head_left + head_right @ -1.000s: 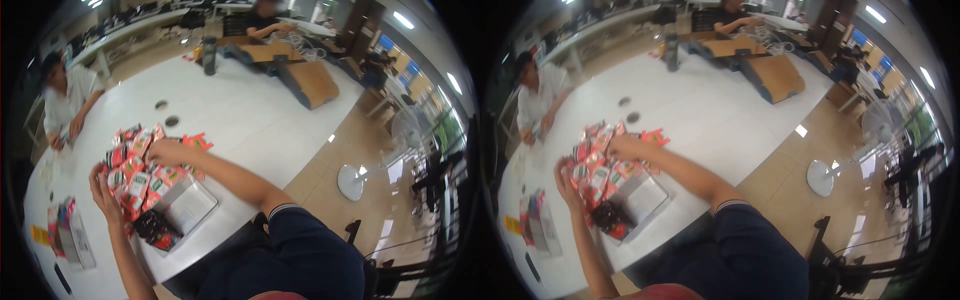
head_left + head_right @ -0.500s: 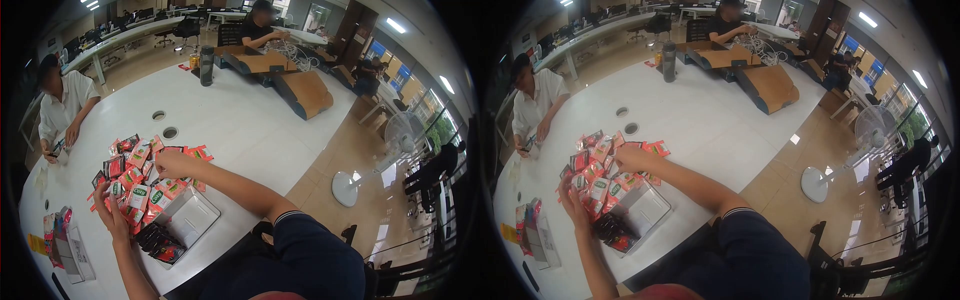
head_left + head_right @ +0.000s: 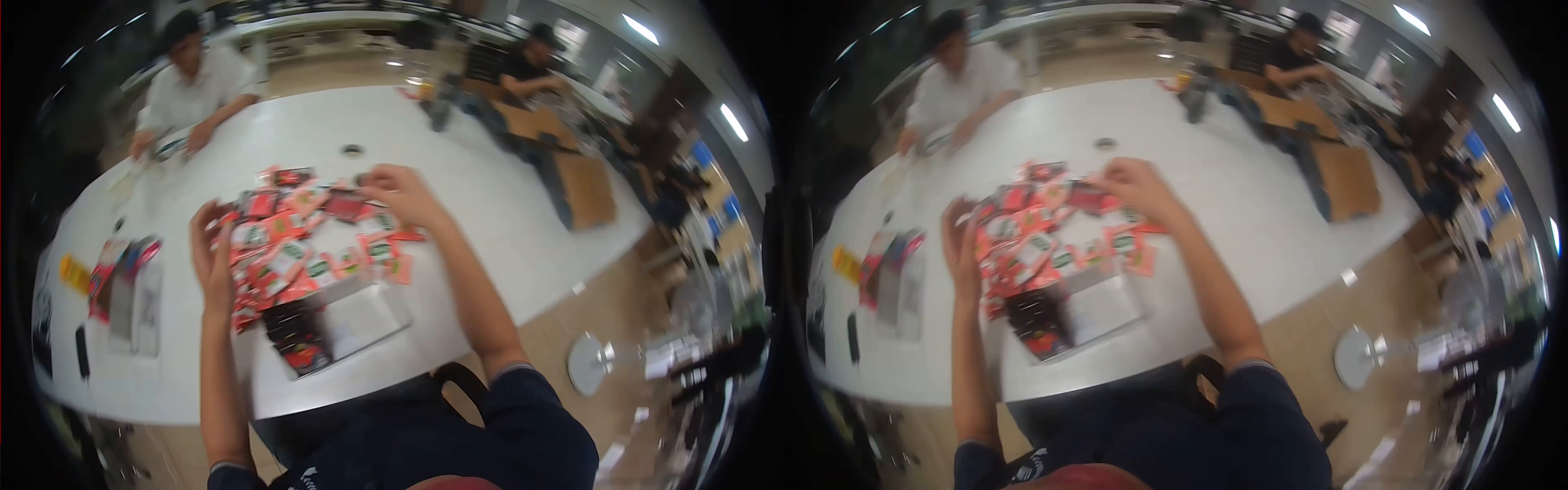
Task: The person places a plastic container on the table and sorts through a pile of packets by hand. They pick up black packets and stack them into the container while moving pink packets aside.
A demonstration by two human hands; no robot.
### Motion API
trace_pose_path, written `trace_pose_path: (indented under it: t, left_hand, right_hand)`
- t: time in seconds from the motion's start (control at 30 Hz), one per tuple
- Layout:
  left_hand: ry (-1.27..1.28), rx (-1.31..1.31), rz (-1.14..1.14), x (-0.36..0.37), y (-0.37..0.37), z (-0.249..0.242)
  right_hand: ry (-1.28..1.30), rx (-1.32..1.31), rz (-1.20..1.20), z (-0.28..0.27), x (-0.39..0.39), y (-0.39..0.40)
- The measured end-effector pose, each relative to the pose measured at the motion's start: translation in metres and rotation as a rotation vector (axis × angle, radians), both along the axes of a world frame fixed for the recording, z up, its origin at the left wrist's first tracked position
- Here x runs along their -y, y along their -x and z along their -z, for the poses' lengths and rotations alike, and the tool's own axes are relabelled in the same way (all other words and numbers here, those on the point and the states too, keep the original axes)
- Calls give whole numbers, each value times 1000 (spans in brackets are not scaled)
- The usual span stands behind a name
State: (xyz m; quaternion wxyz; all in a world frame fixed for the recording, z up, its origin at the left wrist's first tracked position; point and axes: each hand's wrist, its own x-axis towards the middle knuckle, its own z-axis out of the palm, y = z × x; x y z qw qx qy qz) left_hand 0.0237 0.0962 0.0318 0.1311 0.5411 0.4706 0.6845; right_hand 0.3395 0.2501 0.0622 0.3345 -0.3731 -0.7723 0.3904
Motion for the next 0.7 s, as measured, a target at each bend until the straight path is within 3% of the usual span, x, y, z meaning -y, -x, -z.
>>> trace_pose_path:
  t: [0.1,0.2,0.27,0.33,0.4,0.43,0.5,0.57,0.7]
  left_hand:
    - [87,11,130,21,-18,-52]
    - [449,81,514,36,-33,-81]
    - [773,169,662,52,-53,-102]
    - [763,363,830,55,-64,-93]
    - [511,485,722,55,-78,-78]
    - [390,537,672,58,-80,-73]
    - [392,218,510,75,-78,-77]
    - [298,266,547,77,-83,-64]
    - [279,220,606,80,-85,-49]
  right_hand:
    - [-140,-188,76,-23,27,-5]
    - [-404,-322,85,-39,66,9]
    - [-769,-267,70,-42,91,18]
    - [-1074,-202,-9,-41,114,23]
    - [-1312,-112,-139,-34,132,24]
    - [-1285,-111,-222,-30,134,25]
    - [-1228,-99,-383,-23,137,22]
    - [-1038,-226,-403,-22,133,15]
    - [-767,-348,-208,-38,122,20]
